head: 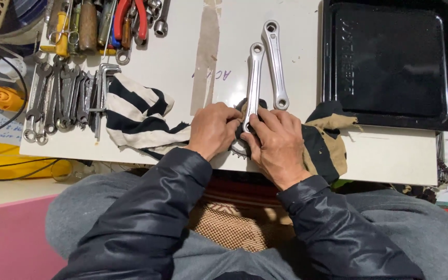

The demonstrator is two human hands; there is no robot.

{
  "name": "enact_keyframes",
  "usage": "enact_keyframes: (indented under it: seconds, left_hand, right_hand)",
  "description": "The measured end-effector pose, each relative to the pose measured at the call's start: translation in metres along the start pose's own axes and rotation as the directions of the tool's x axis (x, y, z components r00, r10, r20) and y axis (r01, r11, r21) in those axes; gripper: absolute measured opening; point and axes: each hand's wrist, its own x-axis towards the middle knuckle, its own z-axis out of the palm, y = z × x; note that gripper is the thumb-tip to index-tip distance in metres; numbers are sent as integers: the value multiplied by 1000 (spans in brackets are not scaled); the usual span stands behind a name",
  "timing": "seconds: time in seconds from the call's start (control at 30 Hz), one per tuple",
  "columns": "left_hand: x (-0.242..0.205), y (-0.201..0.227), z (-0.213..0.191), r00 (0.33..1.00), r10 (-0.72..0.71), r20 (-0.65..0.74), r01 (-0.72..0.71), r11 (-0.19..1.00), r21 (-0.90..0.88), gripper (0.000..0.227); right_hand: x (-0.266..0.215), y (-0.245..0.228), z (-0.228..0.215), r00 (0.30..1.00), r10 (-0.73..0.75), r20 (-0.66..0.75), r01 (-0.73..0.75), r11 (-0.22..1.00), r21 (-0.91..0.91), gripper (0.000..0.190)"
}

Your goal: Cleaning a bicycle crankset and chainring using a cloth to remove dirt and grease.

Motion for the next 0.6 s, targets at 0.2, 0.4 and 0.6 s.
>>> enact_keyframes:
  seconds: [0.2, 0.4, 0.6]
  left_hand:
    - [17, -6, 24, 965, 139, -223, -100, 979, 176, 15]
    - [-4, -1, 17, 978, 65, -200, -49, 995, 88, 18]
    - [-2, 4, 7, 987, 22, -157, -7, 995, 96, 15]
  right_hand:
    - [3, 2, 1, 1000, -7, -31, 7, 1000, 2, 32]
    - [3, 3, 4, 999, 3, -40, -4, 1000, -20, 32]
    - [-1, 7, 8, 998, -26, -57, 24, 999, -35, 32]
